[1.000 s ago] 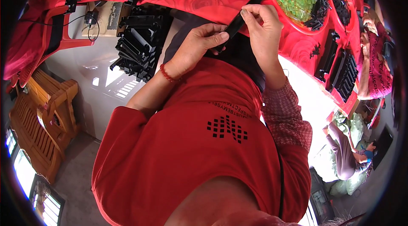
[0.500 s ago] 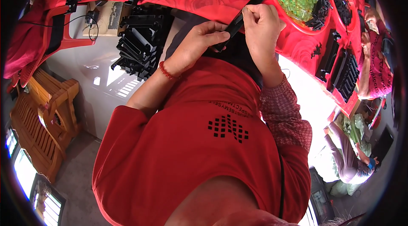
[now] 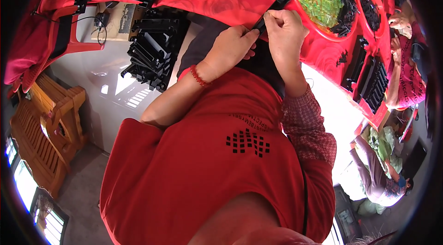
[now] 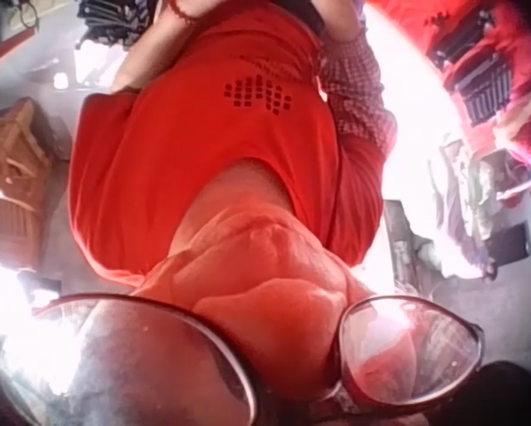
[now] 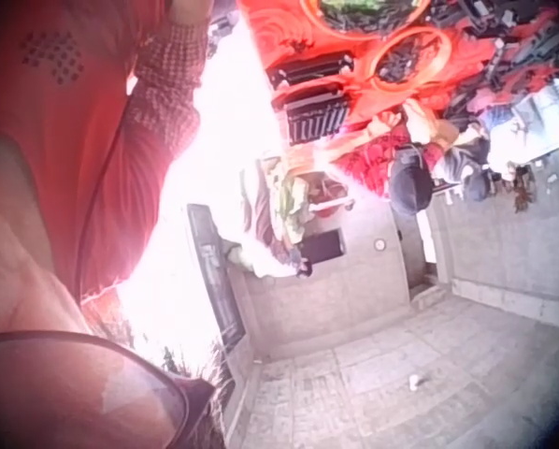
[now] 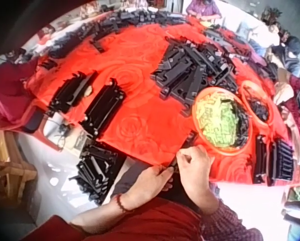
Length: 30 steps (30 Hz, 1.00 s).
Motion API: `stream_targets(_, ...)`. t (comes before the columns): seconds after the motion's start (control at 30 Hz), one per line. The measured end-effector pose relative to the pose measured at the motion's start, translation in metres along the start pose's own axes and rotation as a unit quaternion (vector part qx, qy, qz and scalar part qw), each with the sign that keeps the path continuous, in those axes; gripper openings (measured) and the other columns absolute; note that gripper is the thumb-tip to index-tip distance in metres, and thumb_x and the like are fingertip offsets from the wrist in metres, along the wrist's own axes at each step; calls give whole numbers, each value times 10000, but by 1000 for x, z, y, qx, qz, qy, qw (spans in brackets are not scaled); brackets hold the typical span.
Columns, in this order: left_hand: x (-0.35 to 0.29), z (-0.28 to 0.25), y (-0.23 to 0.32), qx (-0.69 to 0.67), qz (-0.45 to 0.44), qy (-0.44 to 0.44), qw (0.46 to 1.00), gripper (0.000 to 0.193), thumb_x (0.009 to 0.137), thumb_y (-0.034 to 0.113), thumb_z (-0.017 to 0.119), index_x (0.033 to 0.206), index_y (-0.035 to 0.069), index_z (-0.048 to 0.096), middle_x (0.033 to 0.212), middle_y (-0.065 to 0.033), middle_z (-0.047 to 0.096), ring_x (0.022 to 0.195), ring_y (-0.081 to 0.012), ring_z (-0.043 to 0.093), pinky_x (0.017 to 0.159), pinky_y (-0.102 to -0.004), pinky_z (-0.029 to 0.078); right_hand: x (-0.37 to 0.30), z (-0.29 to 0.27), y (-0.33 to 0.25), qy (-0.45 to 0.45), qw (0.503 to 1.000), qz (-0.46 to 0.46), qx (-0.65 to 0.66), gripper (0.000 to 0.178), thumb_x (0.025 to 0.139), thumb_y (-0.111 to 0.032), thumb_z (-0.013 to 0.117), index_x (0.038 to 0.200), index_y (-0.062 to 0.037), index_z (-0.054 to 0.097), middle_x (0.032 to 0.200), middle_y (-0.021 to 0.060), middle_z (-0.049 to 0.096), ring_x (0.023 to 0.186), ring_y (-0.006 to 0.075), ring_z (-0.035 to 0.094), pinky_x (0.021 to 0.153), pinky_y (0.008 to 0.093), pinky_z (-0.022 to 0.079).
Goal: The person assembles plastic components by taking small plastic parts from trays and inserting them into black plastic housings by hand.
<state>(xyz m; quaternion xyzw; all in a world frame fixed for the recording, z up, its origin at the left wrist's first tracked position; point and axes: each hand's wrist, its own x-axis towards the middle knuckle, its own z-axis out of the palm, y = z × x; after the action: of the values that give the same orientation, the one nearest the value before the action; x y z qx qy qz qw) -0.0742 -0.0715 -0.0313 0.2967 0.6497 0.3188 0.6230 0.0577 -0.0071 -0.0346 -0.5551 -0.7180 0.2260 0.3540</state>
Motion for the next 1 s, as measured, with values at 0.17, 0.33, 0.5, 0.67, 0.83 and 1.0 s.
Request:
stream_targets(0.17,-6,-3,8,55,0,-9,998,401,992,352,560,939,-37,643,724,-78,654,589,-147,653,536,-278,532,-3,1,1,-10,999,31,20,94,788,-170,767,776,-113,694,761,17,632,681,214,610,781,385,339)
stream_targets(0.33,-12,-5,6,89,8,11,996,407,1000,364,546,897,-21,629,675,-68,632,531,-132,620,486,-275,500,-7,-3,-4,-17,1000,11,13,62,798,-135,760,813,-91,719,784,38,649,671,185,615,733,366,388)
stream_targets(0.5,-18,-10,1,61,14,19,998,394,1012,348,532,899,-16,633,668,-60,628,523,-120,606,482,-269,485,-17,-16,-7,-27,973,53,224,140,875,-46,711,1013,-24,712,750,10,593,631,67,529,552,222,438)
stream_targets(0.67,-22,-11,-11,73,71,8,995,393,1018,348,532,906,-15,633,664,-60,625,532,-120,610,493,-270,474,-22,-26,7,18,990,56,131,311,893,-68,709,1186,-17,620,937,41,576,706,67,520,595,219,454)
stream_targets(0.83,-21,-10,-23,141,155,26,977,388,1018,350,538,940,-16,643,658,-65,620,528,-118,603,503,-275,470,-36,-23,9,-67,942,126,302,470,876,-73,723,1283,11,504,1000,71,547,704,84,497,618,228,463)
stream_targets(1.0,-27,-4,-21,113,177,59,976,322,1016,313,549,1111,16,631,659,-67,625,544,-124,611,516,-286,482,-41,-33,-7,22,996,-24,85,363,845,-8,708,1187,-21,590,977,77,545,678,102,494,621,227,462)
